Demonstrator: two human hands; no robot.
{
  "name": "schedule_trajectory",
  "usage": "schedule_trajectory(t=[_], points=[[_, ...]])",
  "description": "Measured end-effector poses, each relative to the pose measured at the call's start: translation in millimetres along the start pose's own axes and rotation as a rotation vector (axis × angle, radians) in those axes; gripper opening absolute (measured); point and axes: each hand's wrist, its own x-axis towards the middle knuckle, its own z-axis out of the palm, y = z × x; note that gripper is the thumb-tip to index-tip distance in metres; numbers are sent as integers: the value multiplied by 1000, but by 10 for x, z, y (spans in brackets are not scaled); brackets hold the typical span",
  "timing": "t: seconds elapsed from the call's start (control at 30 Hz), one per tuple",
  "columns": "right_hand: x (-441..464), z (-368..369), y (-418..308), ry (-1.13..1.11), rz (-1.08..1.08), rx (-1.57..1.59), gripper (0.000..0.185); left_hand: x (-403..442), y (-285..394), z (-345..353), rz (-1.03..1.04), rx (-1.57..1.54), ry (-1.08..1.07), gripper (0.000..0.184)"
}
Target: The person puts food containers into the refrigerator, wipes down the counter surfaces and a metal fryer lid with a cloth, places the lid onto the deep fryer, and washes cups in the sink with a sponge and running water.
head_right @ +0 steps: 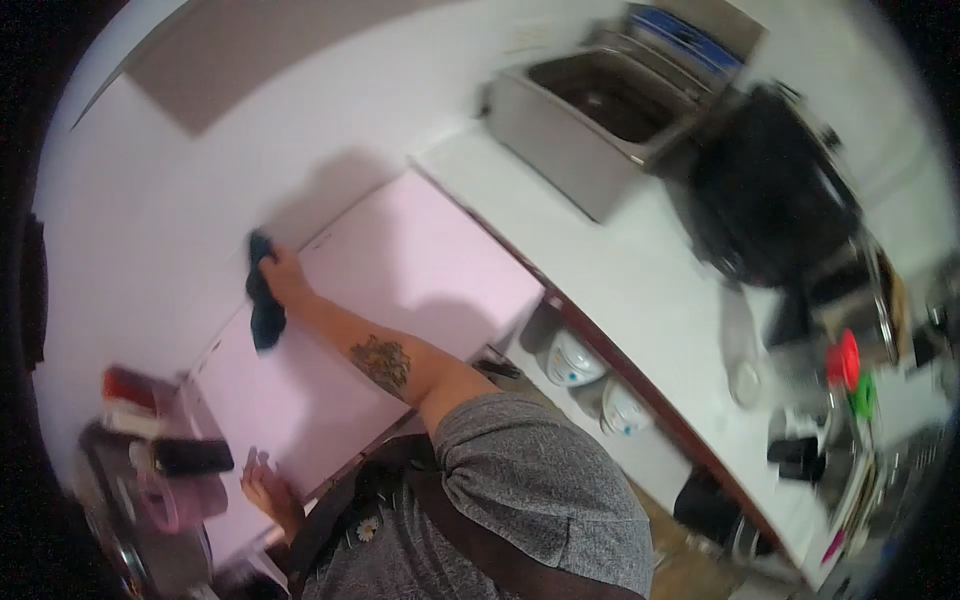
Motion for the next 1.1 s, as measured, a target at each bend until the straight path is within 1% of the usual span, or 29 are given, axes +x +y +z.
schedule_trajectory(t=[0.07, 0.2, 0.23, 0.27, 0.3, 0.33, 0.37, 0.4, 0.43, 0.47, 0.5, 0.53, 0.57, 0.6, 0.63, 0.67, 0.7, 0.73, 0.77, 0.8, 0.83, 0.87, 0.9, 0.93, 0.97, 1.0, 1.03, 1.07, 1.1], points=[[-488, -245, -405, -213, 16, 120, 26, 58, 109, -114, 20, -86, -46, 31], [-1369, -900, -811, -233, -143, -487, 22, 13, -69, 127, 161, -218, 10, 28], [-1687, -1015, -956, -232, -98, -431, 24, 64, 51, 133, 178, -184, -4, 27], [-1923, -1194, -1024, -300, -234, -535, 26, 113, 172, 161, 193, -148, -16, 26], [-2195, -1359, -1102, -336, -270, -576, 29, 201, 274, 248, 219, -317, -89, 30], [-2549, -1369, -1338, -331, -88, -458, 32, 303, 477, 337, 260, -560, -187, 33], [-2795, -1425, -1420, -326, -164, -572, 34, 429, 762, 401, 296, -796, -293, 37], [-3011, -1446, -1486, -320, -170, -666, 35, 527, 1213, 374, 134, -1264, -610, 46], [-3202, -1445, -1506, -325, -250, -765, 36, 649, 1870, 60, -83, -1741, -981, 62], [-3381, -1458, -1540, -333, -328, -863, 38, 605, 2265, -33, -301, -1779, -1070, 59], [-3564, -1510, -1634, -310, -333, -864, 38, 561, 2660, -128, -541, -1811, -1129, 57], [-3765, -1586, -1767, -323, -395, -1036, 39, 515, 2806, -79, -528, -1804, -1150, 57], [-3988, -1676, -1940, -336, -453, -1208, 41, 470, 2944, 42, -382, -1799, -1392, 48], [-4296, -1798, -2243, -246, -296, -1108, 41, 440, 3084, 115, -230, -1771, -1628, 39], [-4621, -1987, -2500, -83, -368, -1151, 41, 414, 3230, 119, -221, -1760, -1641, 39], [-4992, -2171, -2749, 193, -466, -1338, 37, 379, 3378, 119, -163, -1717, -1634, 35], [-5388, -2414, -2963, 454, -316, -1358, 35, 323, 3530, 117, -112, -1673, -1626, 31], [-5731, -2726, -3143, 686, -452, -1524, 32, 261, 3687, 96, -183, -1624, -1592, 29], [-6111, -2977, -3383, 847, -315, -1464, 30, 135, 3740, 248, -179, -1547, -1500, 28], [-6404, -3242, -3546, 999, -309, -1323, 26, 0, 3816, 390, -171, -1473, -1404, 28], [-6694, -3583, -3681, 1071, -287, -1339, 26, -103, 4013, 330, -170, -1469, -1402, 28], [-6941, -3920, -3787, 1141, -262, -1354, 26, -212, 4211, 233, -193, -1347, -1342, 28], [-7161, -4218, -3865, 1167, -176, -1417, 26, -307, 4373, 163, -214, -1217, -1284, 29], [-7311, -4462, -3924, 1191, -87, -1476, 26, -384, 4496, 168, -213, -1201, -1285, 29], [-7400, -4656, -3978, 1154, -9, -1457, 28, -460, 4600, 213, -53, -1146, -1270, 31], [-7494, -4906, -3991, 1150, -5, -1447, 28, -536, 4699, 270, 102, -1091, -1253, 33], [-7583, -5195, -3965, 1074, -8, -1599, 30, -608, 4780, 326, 197, -1009, -1163, 33], [-7626, -5416, -3942, 987, -12, -1748, 32, -626, 4907, 301, 185, -999, -1164, 33], [-7653, -5607, -3909, 978, 13, -1715, 39, -612, 5038, 264, 252, -1004, -1244, 32]])
